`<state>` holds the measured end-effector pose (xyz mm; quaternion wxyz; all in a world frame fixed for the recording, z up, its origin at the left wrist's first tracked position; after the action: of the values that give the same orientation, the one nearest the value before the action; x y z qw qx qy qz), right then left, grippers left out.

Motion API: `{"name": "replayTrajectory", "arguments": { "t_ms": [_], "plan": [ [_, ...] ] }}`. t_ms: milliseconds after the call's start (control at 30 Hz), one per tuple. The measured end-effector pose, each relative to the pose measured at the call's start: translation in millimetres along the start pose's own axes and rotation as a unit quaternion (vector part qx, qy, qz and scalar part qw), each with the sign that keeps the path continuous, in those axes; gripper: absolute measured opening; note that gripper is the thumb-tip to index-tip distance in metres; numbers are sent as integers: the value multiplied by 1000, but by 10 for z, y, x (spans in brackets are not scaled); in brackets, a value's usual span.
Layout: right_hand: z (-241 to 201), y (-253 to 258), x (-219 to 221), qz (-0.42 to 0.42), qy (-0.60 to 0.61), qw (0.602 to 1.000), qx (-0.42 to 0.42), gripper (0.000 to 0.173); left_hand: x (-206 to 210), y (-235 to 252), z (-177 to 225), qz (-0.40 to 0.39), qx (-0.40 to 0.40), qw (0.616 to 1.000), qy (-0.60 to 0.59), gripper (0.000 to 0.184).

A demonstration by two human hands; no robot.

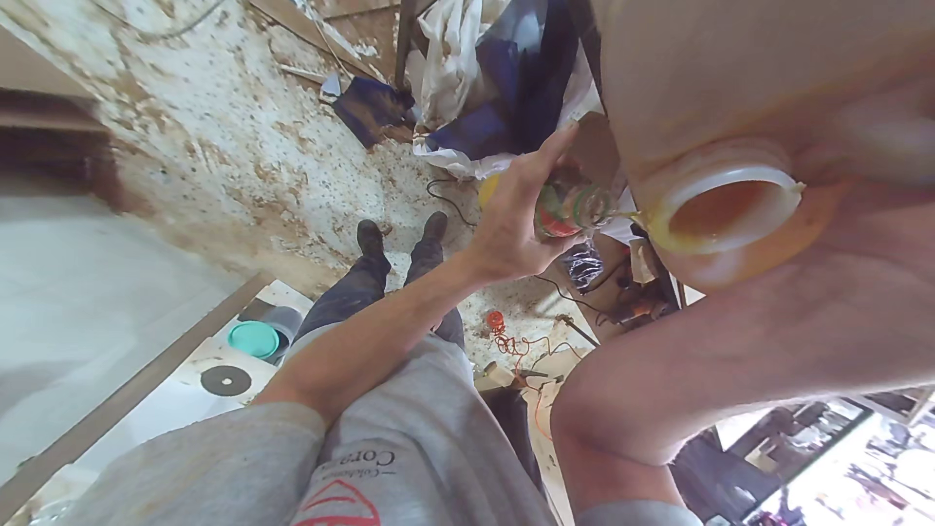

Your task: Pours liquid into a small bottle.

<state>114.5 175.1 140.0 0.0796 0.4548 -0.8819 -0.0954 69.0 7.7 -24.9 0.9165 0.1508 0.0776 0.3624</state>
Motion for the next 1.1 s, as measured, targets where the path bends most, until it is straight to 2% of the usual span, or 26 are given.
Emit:
{"name": "replayTrajectory", "arguments": {
  "t_ms": [400,600,833,1100],
  "plan": [
    [-2,-27,-81,-13,-51,999,3,10,13,26,15,-5,1,1000,-8,105],
    [-3,26,-35,-22,-31,999,5,13,11,35,35,-9,2,1000,-9,104],
    [-11,-42,-112,-4,-65,998,9,10,21,33,41,-7,5,1000,-3,104],
    [-82,-44,-42,5,-65,998,-21,15,39,41,33,-9,4,1000,-7,105]
  ]
}}
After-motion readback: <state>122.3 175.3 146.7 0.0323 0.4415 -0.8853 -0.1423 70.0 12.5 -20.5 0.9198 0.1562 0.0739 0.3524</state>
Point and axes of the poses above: each hand's wrist, its own y-axis towards the middle knuckle, its own x-axis out of the palm, z = x × y, the point moved 9 cm from there along y, towards the middle knuckle, and after that the axes turned 14 degrees about -z, right-handed, at the moved point
